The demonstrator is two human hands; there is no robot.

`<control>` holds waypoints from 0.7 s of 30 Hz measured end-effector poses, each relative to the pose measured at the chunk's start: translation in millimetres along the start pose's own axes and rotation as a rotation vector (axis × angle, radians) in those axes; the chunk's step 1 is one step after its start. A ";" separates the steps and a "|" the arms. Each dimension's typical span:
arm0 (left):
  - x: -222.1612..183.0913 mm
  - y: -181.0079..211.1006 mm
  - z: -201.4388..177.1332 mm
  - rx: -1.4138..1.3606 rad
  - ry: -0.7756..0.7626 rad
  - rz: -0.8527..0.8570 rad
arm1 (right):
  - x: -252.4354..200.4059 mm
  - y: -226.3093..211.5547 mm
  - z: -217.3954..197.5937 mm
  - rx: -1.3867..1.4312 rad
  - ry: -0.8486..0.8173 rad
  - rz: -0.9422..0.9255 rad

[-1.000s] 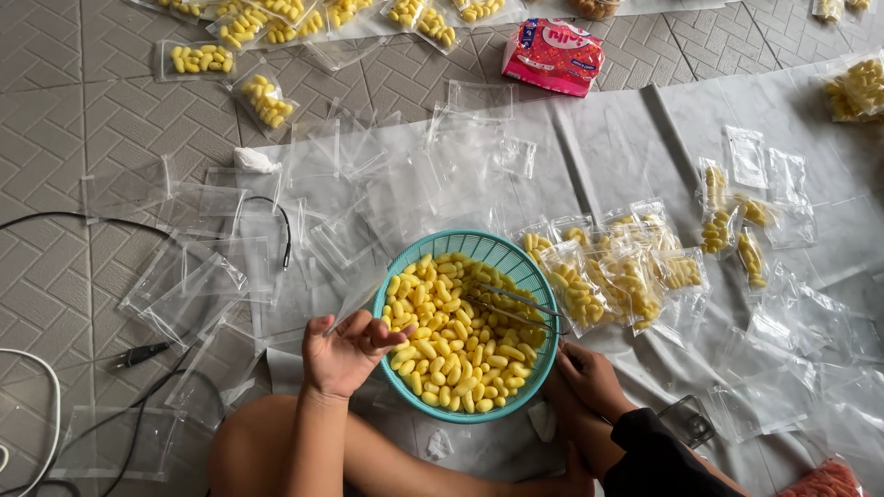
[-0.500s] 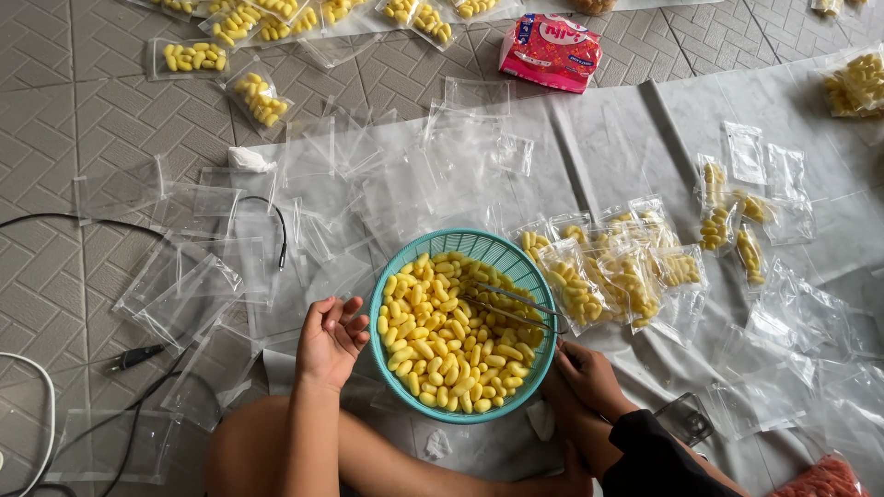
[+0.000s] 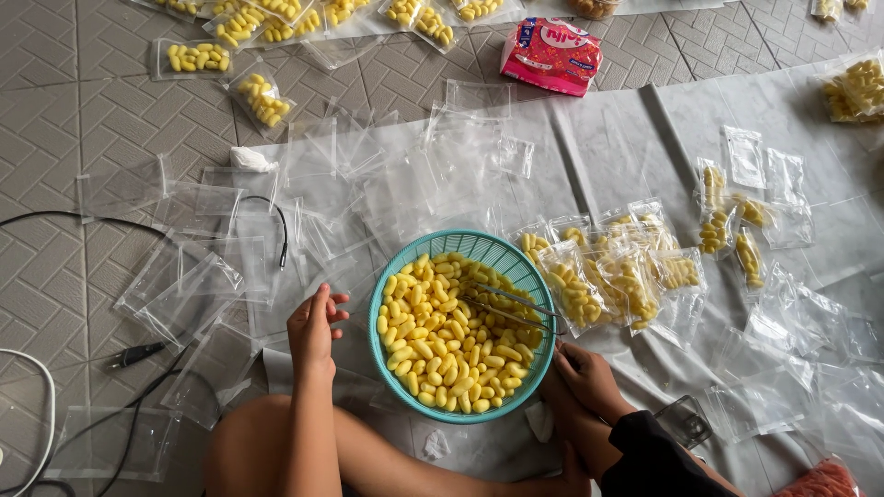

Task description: Using metal tongs to transfer yellow snacks from a basket into small plastic bags for packaging.

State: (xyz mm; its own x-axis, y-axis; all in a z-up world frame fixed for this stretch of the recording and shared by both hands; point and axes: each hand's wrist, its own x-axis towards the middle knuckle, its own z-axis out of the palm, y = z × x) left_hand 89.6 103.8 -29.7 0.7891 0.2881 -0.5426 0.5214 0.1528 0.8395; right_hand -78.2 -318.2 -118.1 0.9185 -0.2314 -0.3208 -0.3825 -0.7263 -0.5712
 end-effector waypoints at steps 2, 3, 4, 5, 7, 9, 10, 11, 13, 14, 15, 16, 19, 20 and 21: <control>5.5 -5.5 -0.8 0.029 0.031 0.028 | -0.4 3.0 1.7 0.006 0.003 -0.005; 8.7 -7.8 -0.6 0.056 0.060 0.057 | 0.4 4.4 2.0 0.011 0.007 -0.010; 7.5 -6.4 0.5 0.055 0.060 0.058 | 1.1 4.6 2.0 0.011 0.009 -0.011; 5.9 -5.4 1.0 0.083 0.069 0.053 | 1.2 5.0 2.2 0.006 0.007 -0.005; 6.2 -7.3 1.5 0.112 0.078 0.047 | 1.2 6.0 2.6 0.002 0.006 0.002; 9.9 -12.9 2.0 0.077 0.094 0.070 | 1.2 7.3 2.2 0.009 -0.010 -0.006; 7.5 -7.8 2.4 0.077 0.093 0.070 | 0.8 7.8 2.0 0.009 -0.010 -0.004; 5.2 -2.4 2.3 0.113 0.116 0.001 | 1.0 7.9 2.1 0.007 -0.015 0.004; 5.0 1.2 0.5 0.147 0.142 -0.067 | 0.6 7.3 2.6 0.006 -0.022 0.010; 7.1 -0.5 -0.9 0.094 0.172 -0.046 | 0.0 6.8 2.8 0.004 -0.018 0.008; 10.0 -1.7 -0.7 0.040 0.200 -0.023 | 0.1 6.6 1.9 0.003 -0.010 0.006; 7.4 1.6 -0.6 0.037 0.199 -0.021 | 1.0 6.3 1.5 0.002 -0.007 0.004; -2.8 10.1 1.6 -0.105 0.267 0.078 | -0.1 6.5 -2.7 0.028 -0.021 -0.028; -7.4 13.4 2.1 -0.153 0.283 0.132 | -0.1 5.5 -5.6 0.053 -0.016 -0.064; -12.0 16.8 2.3 -0.202 0.300 0.186 | 0.4 4.2 -8.3 0.078 -0.012 -0.101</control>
State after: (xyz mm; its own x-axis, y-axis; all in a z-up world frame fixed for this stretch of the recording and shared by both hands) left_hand 89.7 100.7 -9.1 0.7189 0.5866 -0.3730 0.2806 0.2460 0.9278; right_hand -78.6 -326.7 -114.3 0.9516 -0.1517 -0.2673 -0.2953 -0.6929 -0.6578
